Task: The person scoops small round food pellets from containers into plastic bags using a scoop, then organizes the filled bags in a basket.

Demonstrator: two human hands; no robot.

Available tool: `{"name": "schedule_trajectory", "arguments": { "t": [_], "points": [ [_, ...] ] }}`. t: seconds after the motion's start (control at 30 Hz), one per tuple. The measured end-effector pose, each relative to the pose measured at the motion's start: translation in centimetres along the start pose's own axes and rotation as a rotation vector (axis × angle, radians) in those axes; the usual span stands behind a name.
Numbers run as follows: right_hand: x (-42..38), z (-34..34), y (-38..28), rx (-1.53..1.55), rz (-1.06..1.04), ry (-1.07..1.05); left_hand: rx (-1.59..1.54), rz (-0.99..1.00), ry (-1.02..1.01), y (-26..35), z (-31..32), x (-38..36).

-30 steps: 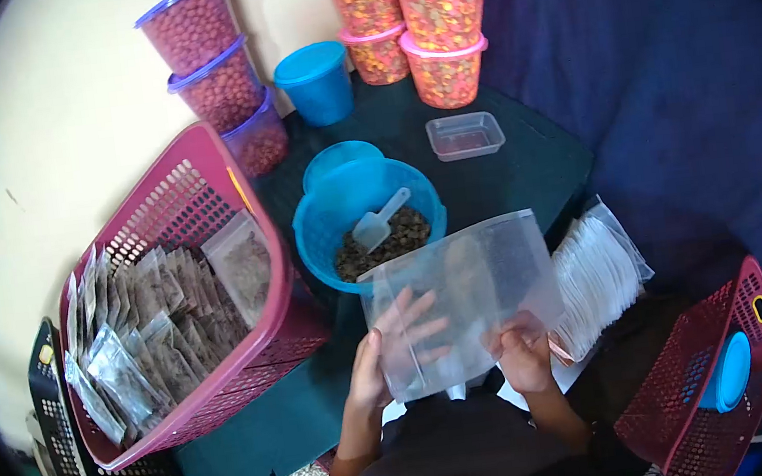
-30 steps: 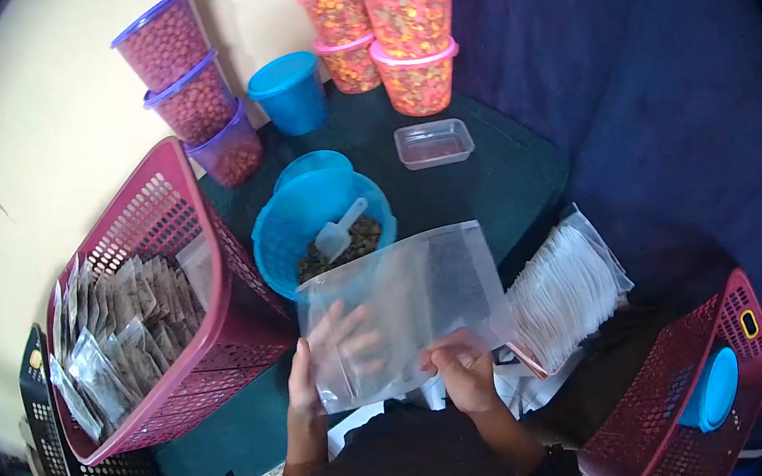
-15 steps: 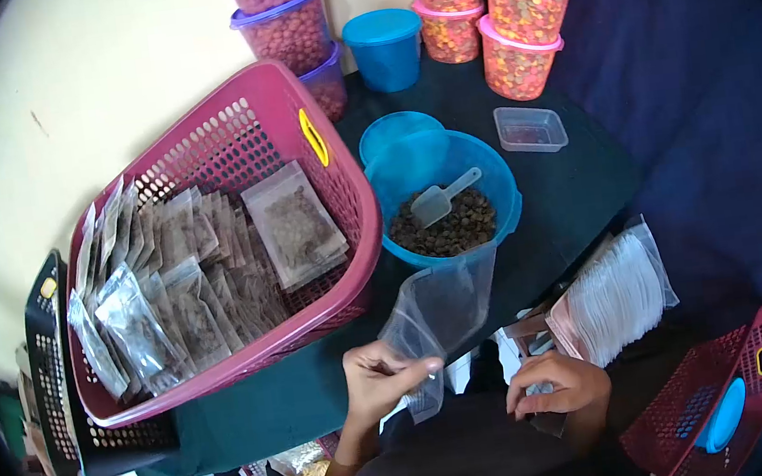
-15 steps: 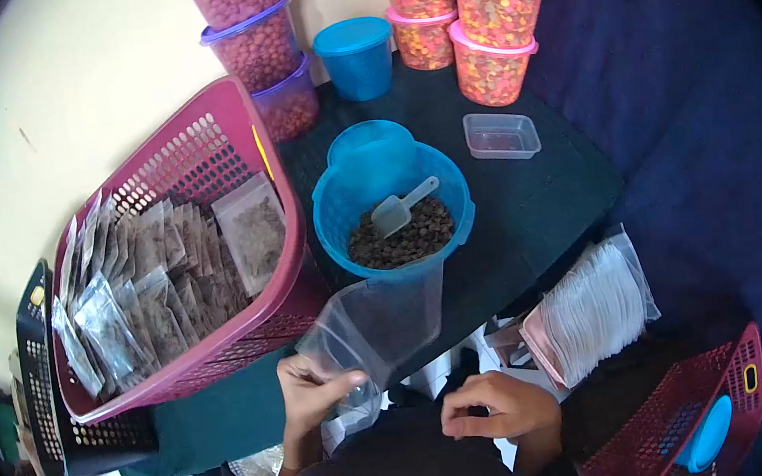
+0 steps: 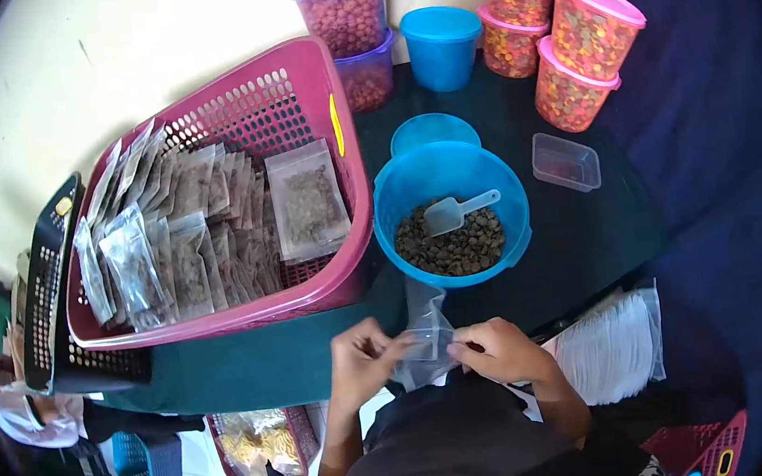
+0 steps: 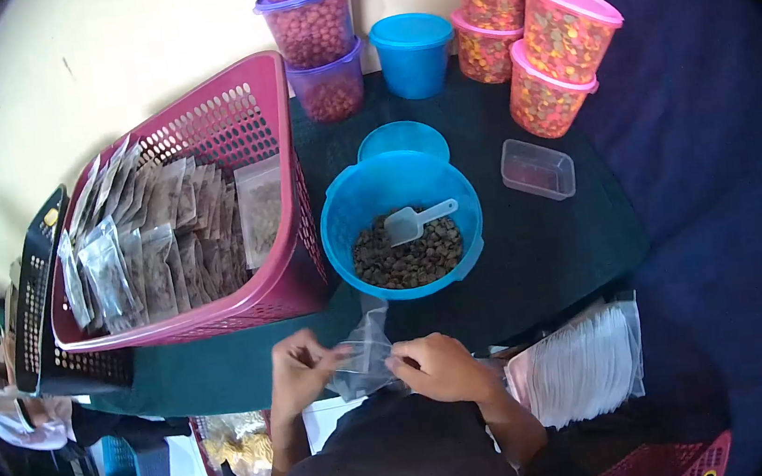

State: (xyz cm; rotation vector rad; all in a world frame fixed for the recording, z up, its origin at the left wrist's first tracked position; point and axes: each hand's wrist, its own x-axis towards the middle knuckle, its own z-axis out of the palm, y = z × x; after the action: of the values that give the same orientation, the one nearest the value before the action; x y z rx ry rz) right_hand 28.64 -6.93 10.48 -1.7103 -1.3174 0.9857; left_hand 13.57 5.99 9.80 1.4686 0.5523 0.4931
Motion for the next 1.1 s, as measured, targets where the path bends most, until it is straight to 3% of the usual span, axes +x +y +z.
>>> {"name": "schedule_trajectory", "arguments": {
  "t": [0.07,0.13,0.2,0.23,0.27,0.33,0.37,0.43,0.63,0.7,0.8,0.9,1.1],
  "points": [
    [0.1,-0.9,0.9,-0.113,-0.074,-0.009,0.344,0.052,0.306,0.7,0.5,0.5],
    [0.3,-1.7,1.3,-0.101,-0.087,-0.046,0.406,0.041,0.327,1.4,1.0,0.3],
    [0.5,-2.5,1.4,-0.088,-0.103,-0.083,0.253,0.099,0.124,2.5,1.5,0.0],
    [0.4,-3.1,1.5,0.021,-0.044,-0.132,0.207,0.267,-0.036,2.0,1.3,0.0],
    [0.3,-3.7,1.5,0.128,0.017,-0.182,0.247,0.303,-0.129,2.3,1.4,-0.1],
    [0.5,-4.6,1.7,0.228,0.041,-0.281,0.463,0.406,-0.228,3.4,2.9,0.2],
    [0.7,-4.7,1.9,0.255,0.008,-0.293,0.462,0.399,-0.207,3.0,3.6,0.3],
    [1.0,-5.1,2.0,0.276,-0.030,-0.331,0.516,0.447,-0.351,1.8,4.7,0.5],
    [2.1,-6.6,0.0,0.317,0.007,-0.518,0.670,0.460,-0.293,1.7,5.8,0.4],
    [2.7,-6.2,0.9,0.270,-0.158,-0.547,0.603,0.450,-0.268,1.5,5.6,0.1],
    [3.2,-5.8,1.2,0.329,-0.203,-0.590,0.663,0.398,-0.289,1.6,5.0,-0.1],
    [3.5,-5.3,1.4,0.288,-0.154,-0.624,0.736,0.414,-0.174,1.7,4.7,-0.9],
    [4.0,-4.5,0.9,0.166,-0.131,-0.429,0.743,0.374,0.081,2.6,3.7,-1.7]
  ]
}}
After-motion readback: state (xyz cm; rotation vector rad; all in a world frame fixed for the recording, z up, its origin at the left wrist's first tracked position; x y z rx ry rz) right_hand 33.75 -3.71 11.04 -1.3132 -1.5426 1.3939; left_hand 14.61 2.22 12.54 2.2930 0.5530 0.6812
